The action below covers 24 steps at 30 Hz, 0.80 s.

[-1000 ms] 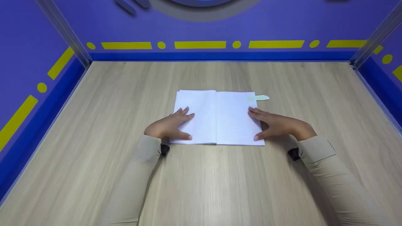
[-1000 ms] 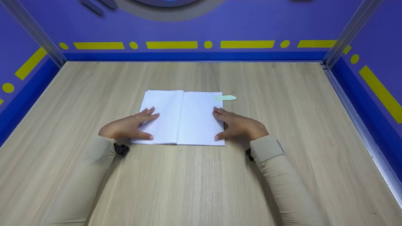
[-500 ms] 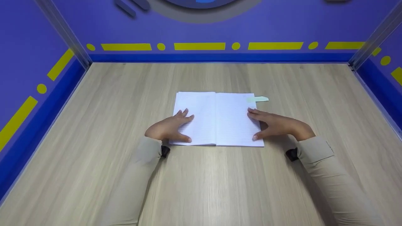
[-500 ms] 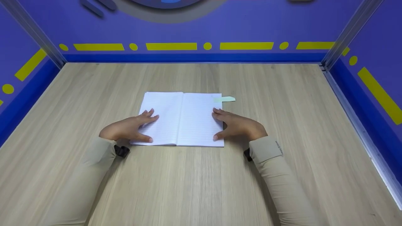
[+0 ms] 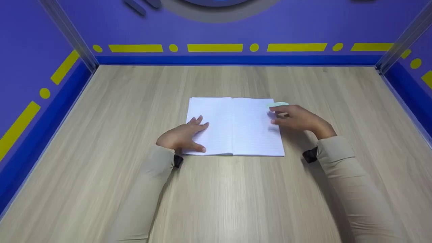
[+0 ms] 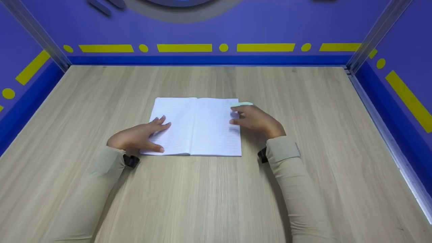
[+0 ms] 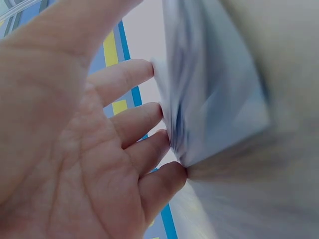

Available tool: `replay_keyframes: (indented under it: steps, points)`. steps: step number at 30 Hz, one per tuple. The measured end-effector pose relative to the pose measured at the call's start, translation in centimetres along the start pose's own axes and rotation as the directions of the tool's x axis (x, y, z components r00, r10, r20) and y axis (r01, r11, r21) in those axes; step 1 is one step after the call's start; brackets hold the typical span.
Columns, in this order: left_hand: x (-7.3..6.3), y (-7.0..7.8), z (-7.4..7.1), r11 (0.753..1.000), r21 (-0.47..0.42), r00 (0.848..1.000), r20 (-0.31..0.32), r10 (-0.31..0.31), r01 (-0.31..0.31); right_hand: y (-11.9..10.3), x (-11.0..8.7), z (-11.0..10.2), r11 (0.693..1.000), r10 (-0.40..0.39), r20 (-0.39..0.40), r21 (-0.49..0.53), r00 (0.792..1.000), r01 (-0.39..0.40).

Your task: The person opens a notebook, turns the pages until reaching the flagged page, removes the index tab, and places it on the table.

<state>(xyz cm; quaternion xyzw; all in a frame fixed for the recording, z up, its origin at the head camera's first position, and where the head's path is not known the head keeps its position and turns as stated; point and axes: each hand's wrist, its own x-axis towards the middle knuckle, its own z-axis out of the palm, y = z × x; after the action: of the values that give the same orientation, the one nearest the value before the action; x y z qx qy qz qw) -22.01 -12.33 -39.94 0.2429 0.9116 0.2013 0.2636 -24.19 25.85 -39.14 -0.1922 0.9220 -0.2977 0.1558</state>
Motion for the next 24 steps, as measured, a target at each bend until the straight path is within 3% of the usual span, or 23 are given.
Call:
replay_keyframes:
  steps: [4, 11, 16, 24]
  points:
    - [0.1, 0.0, 0.0, 1.0, -0.001, 1.0, 0.003, -0.008, 0.008, 0.2, 1.0, 0.0, 0.998, 0.029, -0.135, 0.065, 0.99, -0.02]
    - [0.0, 0.1, 0.1, 1.0, -0.008, 1.0, -0.002, -0.015, 0.015, 0.6, 2.8, 0.1, 0.995, 0.071, -0.313, 0.093, 0.947, -0.043]
    - [0.0, 0.1, 0.1, 1.0, -0.019, 1.0, -0.007, -0.007, 0.007, 0.8, 3.7, -0.1, 0.992, 0.113, -0.339, 0.097, 0.934, -0.085]
    - [0.1, 0.1, 0.1, 1.0, -0.024, 1.0, -0.002, -0.018, 0.018, 1.5, 4.5, 0.0, 0.985, 0.159, -0.32, 0.117, 0.934, -0.127]
